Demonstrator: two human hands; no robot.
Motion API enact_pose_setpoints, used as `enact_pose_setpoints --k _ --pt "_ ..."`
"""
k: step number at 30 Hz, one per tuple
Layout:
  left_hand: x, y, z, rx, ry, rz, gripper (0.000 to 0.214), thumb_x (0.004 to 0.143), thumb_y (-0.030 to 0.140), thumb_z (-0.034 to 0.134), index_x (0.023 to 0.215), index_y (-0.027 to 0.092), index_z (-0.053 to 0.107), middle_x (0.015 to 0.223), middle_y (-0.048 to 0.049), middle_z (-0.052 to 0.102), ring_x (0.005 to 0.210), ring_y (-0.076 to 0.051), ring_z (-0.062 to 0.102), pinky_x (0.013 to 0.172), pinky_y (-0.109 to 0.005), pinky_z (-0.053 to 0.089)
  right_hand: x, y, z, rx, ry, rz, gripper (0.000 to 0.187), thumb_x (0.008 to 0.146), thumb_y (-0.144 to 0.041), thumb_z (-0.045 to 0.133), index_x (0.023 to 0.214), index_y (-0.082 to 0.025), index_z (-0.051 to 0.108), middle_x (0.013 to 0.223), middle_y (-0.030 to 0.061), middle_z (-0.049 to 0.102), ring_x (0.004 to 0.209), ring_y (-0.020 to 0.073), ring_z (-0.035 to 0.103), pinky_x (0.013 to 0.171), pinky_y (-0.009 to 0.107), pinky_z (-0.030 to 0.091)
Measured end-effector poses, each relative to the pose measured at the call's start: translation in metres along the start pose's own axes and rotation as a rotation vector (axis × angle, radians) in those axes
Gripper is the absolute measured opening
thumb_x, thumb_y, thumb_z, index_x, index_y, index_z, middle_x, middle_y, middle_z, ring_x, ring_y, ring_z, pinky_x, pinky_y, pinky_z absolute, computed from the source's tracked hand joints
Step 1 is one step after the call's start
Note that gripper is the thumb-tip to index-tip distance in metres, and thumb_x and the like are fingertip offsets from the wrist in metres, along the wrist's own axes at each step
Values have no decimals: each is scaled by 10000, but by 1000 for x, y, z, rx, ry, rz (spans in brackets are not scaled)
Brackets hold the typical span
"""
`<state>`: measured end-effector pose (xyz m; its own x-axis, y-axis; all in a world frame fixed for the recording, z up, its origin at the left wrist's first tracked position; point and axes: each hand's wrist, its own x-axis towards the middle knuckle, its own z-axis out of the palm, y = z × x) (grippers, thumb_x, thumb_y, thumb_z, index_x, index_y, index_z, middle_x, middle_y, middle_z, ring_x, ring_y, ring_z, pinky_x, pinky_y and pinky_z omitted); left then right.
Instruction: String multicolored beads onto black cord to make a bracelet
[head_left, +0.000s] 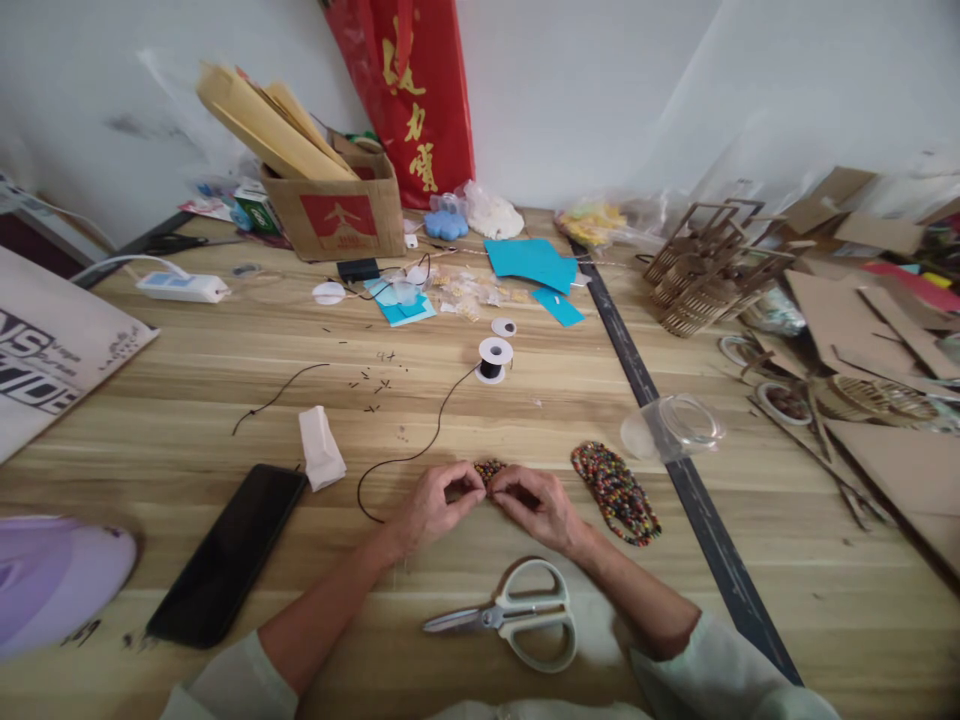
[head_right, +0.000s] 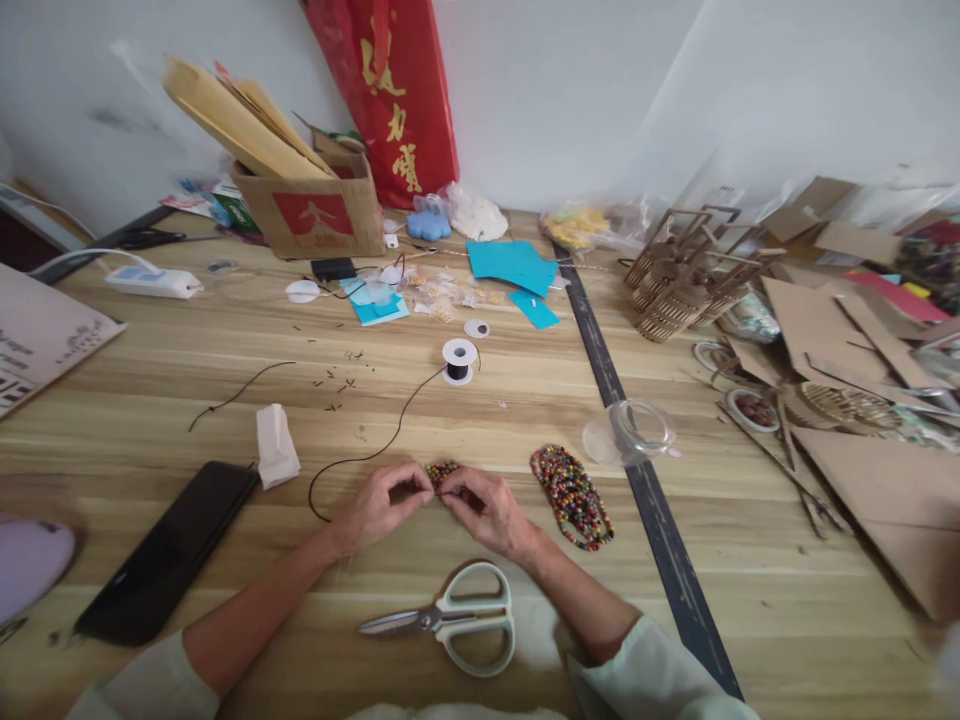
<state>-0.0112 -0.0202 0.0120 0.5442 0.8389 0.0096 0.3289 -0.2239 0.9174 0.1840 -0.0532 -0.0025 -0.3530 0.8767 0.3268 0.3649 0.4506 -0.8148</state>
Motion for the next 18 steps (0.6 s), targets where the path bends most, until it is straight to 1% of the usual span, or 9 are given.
enact_pose_setpoints --k 3,8,18 --pt "0 -1 0 -1 0 3 83 785 195 570 734 155 622 708 -21 653 681 -145 577 667 -239 461 1 -1 -1 -6 5 -15 151 922 -270 530 895 -162 633 780 57 668 689 133 623 624 216 495" --pt "0 -1 0 -3 -4 2 78 788 189 566 739 156 617 712 -15 650 686 -143 577 671 -236 457 3 -2 -2 34 -20 -53 139 923 -229 528 939 -162 649 832 75 675 778 152 637 692 245 507" --pt "0 -1 0 -13 -19 -6 80 792 188 564 748 147 617 718 -21 651 693 -144 579 674 -234 456 2 2 0 37 -10 -52 136 912 -205 542 961 -164 663 863 78 696 796 152 658 722 245 517"
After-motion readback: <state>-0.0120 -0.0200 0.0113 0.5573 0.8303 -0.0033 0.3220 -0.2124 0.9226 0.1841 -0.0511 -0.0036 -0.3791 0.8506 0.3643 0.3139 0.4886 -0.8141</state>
